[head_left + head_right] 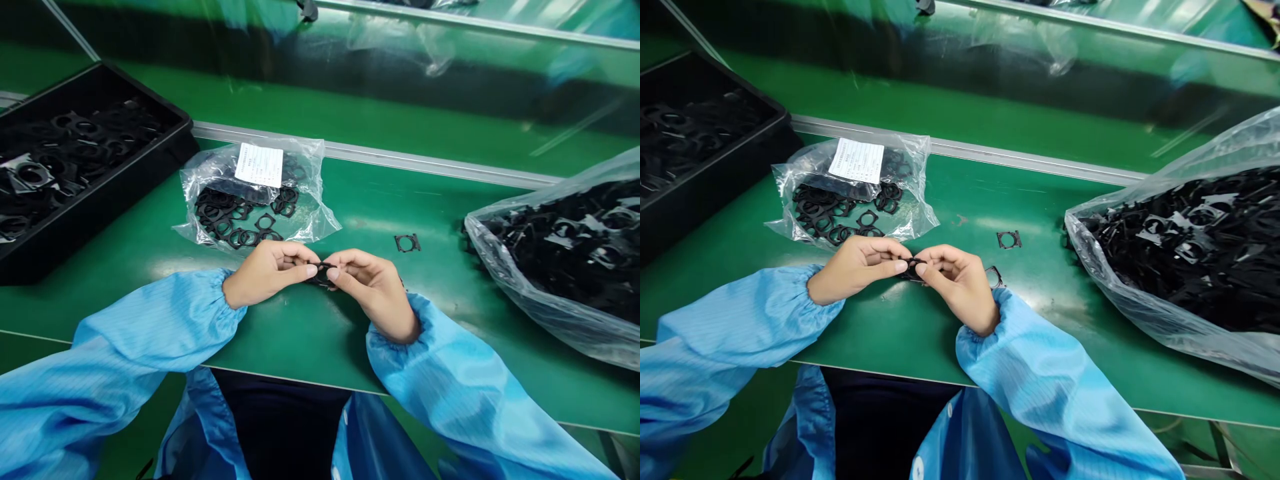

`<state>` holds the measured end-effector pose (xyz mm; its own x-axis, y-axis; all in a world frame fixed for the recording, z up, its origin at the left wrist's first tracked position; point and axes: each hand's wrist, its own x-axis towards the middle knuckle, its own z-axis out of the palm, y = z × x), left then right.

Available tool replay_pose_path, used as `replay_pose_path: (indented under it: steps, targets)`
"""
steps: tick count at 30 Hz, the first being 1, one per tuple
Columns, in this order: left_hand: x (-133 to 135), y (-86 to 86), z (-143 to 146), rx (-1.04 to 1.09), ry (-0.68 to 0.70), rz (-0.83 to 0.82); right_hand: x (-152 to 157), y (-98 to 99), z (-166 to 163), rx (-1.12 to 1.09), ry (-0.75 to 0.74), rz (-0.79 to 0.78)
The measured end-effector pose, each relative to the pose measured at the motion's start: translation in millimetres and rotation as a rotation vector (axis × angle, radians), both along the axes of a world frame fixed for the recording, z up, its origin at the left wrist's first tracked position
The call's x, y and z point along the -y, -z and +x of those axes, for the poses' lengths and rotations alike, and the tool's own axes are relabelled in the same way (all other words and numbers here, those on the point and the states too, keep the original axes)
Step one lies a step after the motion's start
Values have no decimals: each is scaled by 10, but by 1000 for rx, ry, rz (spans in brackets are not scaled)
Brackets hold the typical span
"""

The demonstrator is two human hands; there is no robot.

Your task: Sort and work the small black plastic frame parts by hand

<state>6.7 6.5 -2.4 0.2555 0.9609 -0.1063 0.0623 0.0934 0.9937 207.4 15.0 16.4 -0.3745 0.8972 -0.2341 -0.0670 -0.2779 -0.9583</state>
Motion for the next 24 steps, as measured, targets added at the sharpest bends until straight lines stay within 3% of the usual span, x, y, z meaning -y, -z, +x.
replay_pose_path:
  steps: [8, 16, 24]
  targets:
    - [-28, -71, -59, 0, 76, -10, 13, -31, 7, -38, -8, -60]
    - [-28, -68, -36, 62, 21, -67, -16, 3, 21, -83, 15, -109]
    - [-42, -44, -55, 333, 152, -333, -5, 24, 19, -102, 21, -108]
